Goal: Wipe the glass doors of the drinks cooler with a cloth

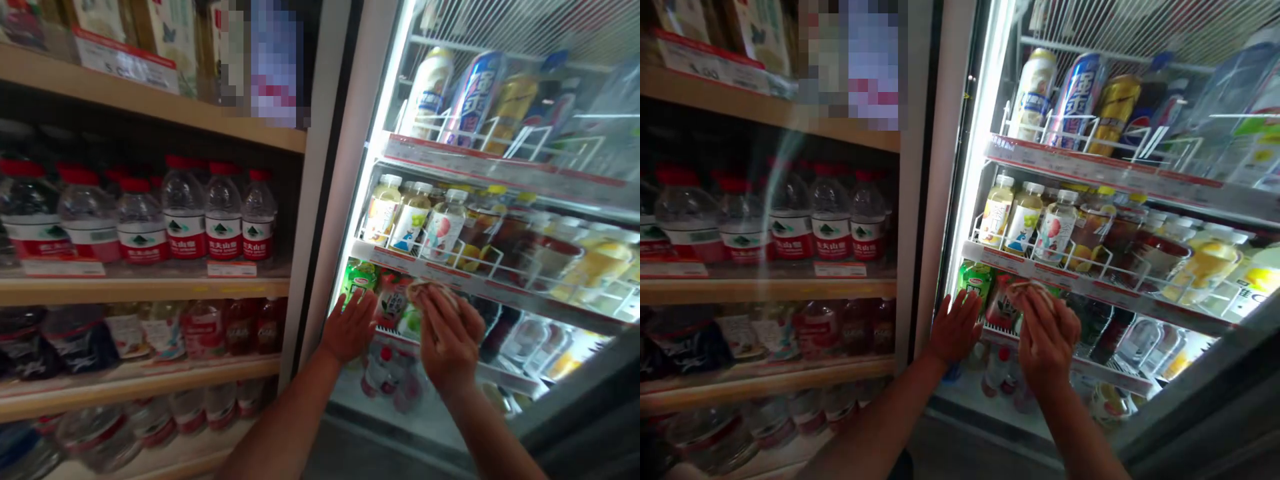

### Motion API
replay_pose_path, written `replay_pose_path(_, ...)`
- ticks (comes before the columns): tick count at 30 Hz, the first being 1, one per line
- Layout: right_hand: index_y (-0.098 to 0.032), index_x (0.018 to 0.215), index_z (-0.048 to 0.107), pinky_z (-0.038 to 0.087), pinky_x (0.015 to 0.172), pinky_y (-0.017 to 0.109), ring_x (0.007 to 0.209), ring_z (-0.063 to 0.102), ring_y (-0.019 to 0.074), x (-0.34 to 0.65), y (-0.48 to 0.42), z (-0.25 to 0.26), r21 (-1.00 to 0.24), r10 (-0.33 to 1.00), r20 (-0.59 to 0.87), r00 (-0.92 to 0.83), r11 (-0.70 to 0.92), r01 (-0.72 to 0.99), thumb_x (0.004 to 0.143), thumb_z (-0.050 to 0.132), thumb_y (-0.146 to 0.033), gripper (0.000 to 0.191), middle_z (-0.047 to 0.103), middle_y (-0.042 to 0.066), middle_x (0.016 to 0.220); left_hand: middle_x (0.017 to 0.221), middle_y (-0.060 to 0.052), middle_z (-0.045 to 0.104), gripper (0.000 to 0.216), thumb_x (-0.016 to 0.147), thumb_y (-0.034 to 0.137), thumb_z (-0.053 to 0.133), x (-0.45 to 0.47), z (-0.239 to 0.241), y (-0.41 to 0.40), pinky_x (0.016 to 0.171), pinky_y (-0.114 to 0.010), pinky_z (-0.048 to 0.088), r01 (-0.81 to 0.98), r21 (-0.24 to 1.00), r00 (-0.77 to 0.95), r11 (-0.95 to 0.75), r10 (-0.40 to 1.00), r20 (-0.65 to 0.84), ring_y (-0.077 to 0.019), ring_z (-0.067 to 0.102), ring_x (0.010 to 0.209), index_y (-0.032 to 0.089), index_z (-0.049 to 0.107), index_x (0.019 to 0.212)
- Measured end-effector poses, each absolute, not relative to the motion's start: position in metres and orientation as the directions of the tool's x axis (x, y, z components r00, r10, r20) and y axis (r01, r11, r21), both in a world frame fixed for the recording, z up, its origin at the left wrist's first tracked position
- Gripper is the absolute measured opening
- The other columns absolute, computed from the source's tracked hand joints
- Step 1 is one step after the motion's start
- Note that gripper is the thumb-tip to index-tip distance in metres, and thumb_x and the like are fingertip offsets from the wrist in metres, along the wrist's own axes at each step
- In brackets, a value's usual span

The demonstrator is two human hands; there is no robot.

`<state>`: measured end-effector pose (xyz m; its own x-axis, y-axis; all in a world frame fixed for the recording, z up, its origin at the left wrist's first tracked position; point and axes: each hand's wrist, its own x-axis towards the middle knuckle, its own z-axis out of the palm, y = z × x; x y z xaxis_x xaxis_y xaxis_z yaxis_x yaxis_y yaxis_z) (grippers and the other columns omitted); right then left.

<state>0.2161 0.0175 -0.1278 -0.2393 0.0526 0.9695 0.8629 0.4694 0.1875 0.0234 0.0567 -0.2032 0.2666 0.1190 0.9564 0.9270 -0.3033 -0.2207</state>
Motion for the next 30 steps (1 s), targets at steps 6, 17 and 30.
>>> replay_pose_path(6,-0.027,0.139,0.056,0.041,0.110,0.044,0.126,0.057,0.0252,0.203,0.017,-0.130,0.217,0.112,0.940,-0.322,0.531,0.819,0.091,0.058,-0.009,0.052,0.067,0.003,0.131,0.150,-0.009,0.047,0.050,0.098,0.035,0.047,0.023,-0.203,0.057,0.127,-0.043,0.017,0.922,-0.198,0.249,-0.331,0.117,0.962,-0.0231,0.020,0.151,0.013,0.050,0.142)
replay_pose_path(17,-0.024,0.142,0.053,0.045,0.107,0.045,0.124,0.059,0.0257,0.254,0.018,-0.126,0.238,0.041,0.955,-0.294,0.485,0.841,0.087,0.063,-0.004,0.060,0.067,0.006,0.131,0.151,-0.012,0.046,0.065,0.099,0.034,0.043,0.022,-0.202,0.058,0.126,-0.044,0.016,0.924,-0.185,0.242,-0.335,0.136,0.961,-0.0222,0.019,0.152,0.012,0.021,0.156)
replay_pose_path(30,-0.025,0.135,0.060,0.053,0.102,0.045,0.117,0.065,0.0271,0.360,0.019,-0.135,0.252,-0.009,0.964,-0.266,0.353,0.901,0.082,0.072,-0.007,0.057,0.070,0.007,0.125,0.154,-0.013,0.041,0.067,0.099,0.032,0.043,0.023,-0.199,0.056,0.125,-0.044,0.017,0.931,-0.182,0.238,-0.316,0.150,0.960,-0.0237,0.016,0.153,0.012,0.017,0.157)
